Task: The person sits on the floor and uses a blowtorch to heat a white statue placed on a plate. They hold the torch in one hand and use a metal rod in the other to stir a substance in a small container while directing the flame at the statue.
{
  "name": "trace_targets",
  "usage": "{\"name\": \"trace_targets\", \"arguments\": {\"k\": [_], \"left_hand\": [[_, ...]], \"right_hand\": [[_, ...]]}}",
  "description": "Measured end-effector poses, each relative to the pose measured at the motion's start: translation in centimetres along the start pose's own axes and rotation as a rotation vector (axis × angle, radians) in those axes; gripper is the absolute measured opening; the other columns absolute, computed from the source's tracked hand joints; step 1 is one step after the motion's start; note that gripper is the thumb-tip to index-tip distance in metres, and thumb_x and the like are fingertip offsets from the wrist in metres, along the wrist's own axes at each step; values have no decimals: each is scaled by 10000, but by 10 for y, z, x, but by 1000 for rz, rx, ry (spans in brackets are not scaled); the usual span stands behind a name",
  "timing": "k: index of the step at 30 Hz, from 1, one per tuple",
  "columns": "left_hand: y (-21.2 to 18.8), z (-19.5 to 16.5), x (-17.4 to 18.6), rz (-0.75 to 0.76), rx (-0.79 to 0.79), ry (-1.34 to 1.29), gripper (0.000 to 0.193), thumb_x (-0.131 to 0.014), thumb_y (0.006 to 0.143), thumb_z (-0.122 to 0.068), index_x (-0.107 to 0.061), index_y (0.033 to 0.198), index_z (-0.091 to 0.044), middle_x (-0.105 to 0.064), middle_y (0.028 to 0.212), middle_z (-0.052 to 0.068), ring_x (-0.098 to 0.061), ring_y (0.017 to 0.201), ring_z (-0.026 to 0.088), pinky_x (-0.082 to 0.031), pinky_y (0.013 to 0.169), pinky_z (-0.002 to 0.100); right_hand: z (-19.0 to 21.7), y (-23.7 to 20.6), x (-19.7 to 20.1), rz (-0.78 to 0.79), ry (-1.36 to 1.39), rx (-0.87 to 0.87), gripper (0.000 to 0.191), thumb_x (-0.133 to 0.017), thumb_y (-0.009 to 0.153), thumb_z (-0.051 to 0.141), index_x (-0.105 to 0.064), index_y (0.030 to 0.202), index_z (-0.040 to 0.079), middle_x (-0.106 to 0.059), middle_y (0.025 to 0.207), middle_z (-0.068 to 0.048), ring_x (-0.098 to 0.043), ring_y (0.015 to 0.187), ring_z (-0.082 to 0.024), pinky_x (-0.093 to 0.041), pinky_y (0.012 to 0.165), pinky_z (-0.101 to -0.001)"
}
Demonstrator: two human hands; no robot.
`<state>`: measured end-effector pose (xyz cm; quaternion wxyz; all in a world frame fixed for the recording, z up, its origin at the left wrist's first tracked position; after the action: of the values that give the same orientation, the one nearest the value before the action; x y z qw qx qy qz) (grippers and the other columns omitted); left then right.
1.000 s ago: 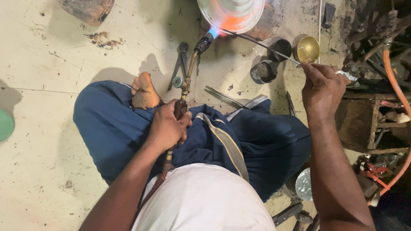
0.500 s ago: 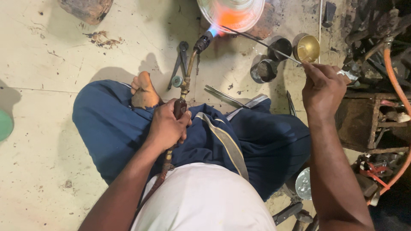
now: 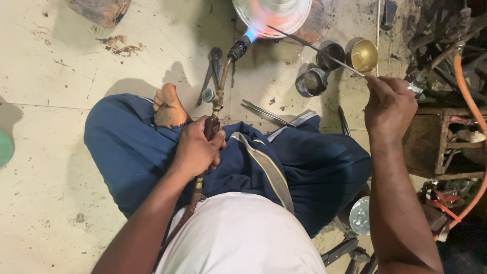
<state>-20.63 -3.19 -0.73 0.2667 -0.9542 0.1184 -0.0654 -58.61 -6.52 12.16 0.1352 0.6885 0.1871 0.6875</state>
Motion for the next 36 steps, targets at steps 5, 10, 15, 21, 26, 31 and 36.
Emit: {"name": "trace_targets", "arguments": {"k": [5,10,15,21,26,31,36], "left_hand": [[0,2,0,2,33,-2,139,-637,947,-130,-601,856,-31,-639,614,42,-591,396,116,-459,338,301],[0,1,0,3,22,-9,142,-638,943,-128,-595,851,-28,-647,623,30,-595,397,112,-466,339,297],[1,2,0,4,12,-32,121,-641,938,-121,-605,864,-33,-651,627,33,-594,396,112,-469,342,294],[0,1,1,-6,18,-14,130,-644,936,-124,-601,857,-31,-645,620,32,-593,392,113,-463,336,297],[0,-1,2,-6,24,18,159,-646,944,-131,-598,840,-21,-641,603,39,-595,392,117,-461,334,298],[0,-1,2,-2,24,12,152,-641,944,-130,-597,845,-23,-642,606,36,-595,391,117,-460,334,299],[0,0,2,0,24,1,138,-637,942,-132,-599,854,-33,-647,623,26,-599,398,109,-466,336,294]], "right_hand": [[7,1,-2,7,7,43,203,-752,993,-18,-824,1097,141,-761,1046,-52,-723,1018,-241,-534,988,-369],[12,3,-4,23,8,75,205,-742,990,-16,-821,1101,138,-755,1036,-52,-710,993,-243,-505,958,-372],[12,4,-7,22,-11,87,222,-735,1009,-16,-827,1115,156,-762,1041,-39,-712,966,-220,-510,952,-372],[10,4,-7,31,-5,81,204,-744,999,-10,-822,1104,147,-764,1045,-50,-718,1016,-236,-520,949,-363],[11,6,-7,40,-1,81,221,-742,999,-20,-827,1114,148,-767,1050,-52,-722,1005,-216,-548,932,-348],[10,6,-9,39,-40,77,208,-746,996,-20,-830,1090,146,-774,1040,-40,-731,995,-193,-576,909,-341],[-1,6,-10,39,-15,-2,194,-749,1011,-26,-827,1086,135,-782,1032,-40,-737,958,-167,-601,870,-312]]}}
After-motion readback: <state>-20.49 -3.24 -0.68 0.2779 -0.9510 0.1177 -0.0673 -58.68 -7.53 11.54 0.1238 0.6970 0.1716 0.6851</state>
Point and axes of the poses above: each hand's wrist, its own y-axis towards the middle knuckle, its own x-axis out of the back of the hand, z = x × y, the point moved 10 cm from there along y, towards the middle knuckle
